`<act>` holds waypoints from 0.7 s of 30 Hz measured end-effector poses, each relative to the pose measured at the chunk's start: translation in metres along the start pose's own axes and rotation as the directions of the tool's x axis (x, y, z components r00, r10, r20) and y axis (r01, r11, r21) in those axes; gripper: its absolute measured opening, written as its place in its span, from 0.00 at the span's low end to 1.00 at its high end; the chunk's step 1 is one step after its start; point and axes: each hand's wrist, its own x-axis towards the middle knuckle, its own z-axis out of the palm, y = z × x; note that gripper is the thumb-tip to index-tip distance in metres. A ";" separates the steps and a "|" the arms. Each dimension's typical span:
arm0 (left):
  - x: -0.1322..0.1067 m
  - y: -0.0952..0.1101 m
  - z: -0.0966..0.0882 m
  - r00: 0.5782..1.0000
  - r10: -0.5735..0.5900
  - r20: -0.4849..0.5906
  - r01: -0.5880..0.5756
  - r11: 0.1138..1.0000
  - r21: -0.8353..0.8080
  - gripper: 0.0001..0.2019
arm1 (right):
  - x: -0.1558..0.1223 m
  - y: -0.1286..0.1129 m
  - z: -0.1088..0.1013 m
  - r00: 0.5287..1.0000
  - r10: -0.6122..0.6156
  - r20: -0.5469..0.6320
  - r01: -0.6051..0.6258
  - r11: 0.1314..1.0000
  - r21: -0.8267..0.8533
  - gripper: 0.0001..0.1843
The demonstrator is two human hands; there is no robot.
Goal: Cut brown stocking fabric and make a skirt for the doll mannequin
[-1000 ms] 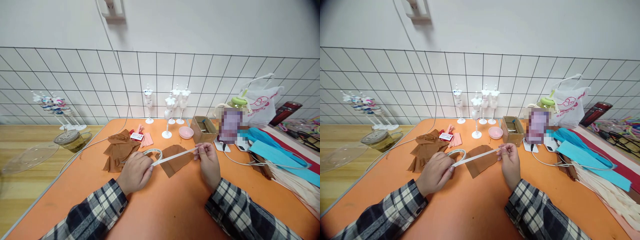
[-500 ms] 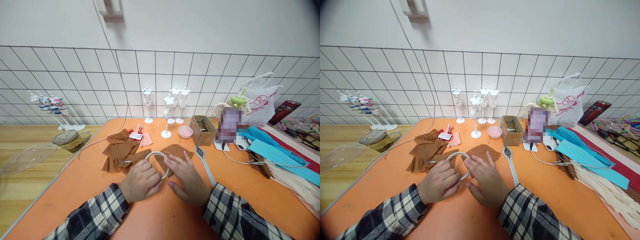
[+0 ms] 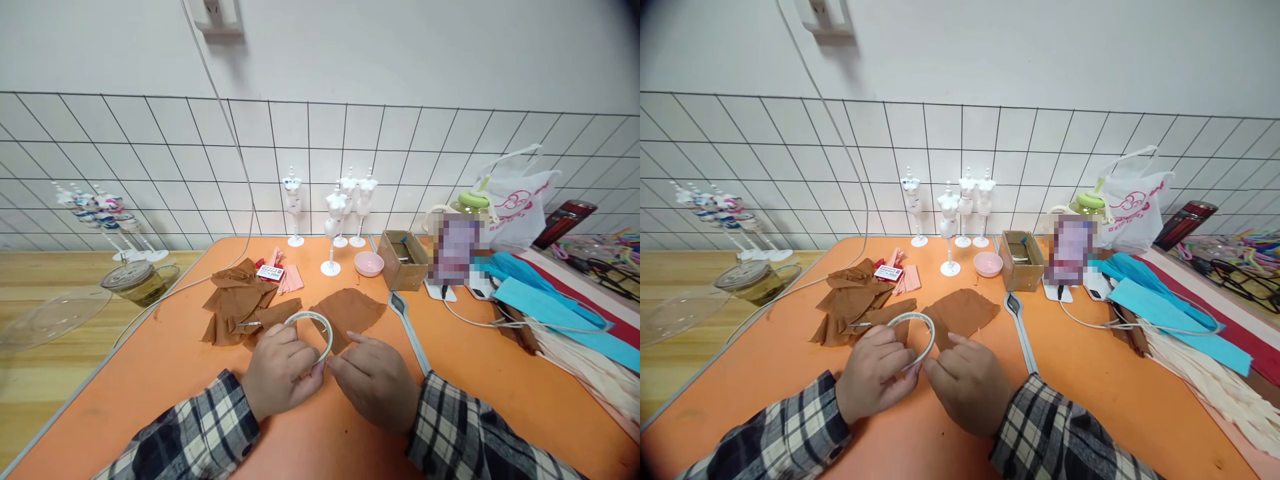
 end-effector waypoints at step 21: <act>-0.010 -0.027 -0.008 0.965 -0.250 -0.078 0.226 0.945 -0.238 0.08 | 0.002 0.007 -0.018 0.876 0.105 -0.471 -0.137 0.990 -0.035 0.19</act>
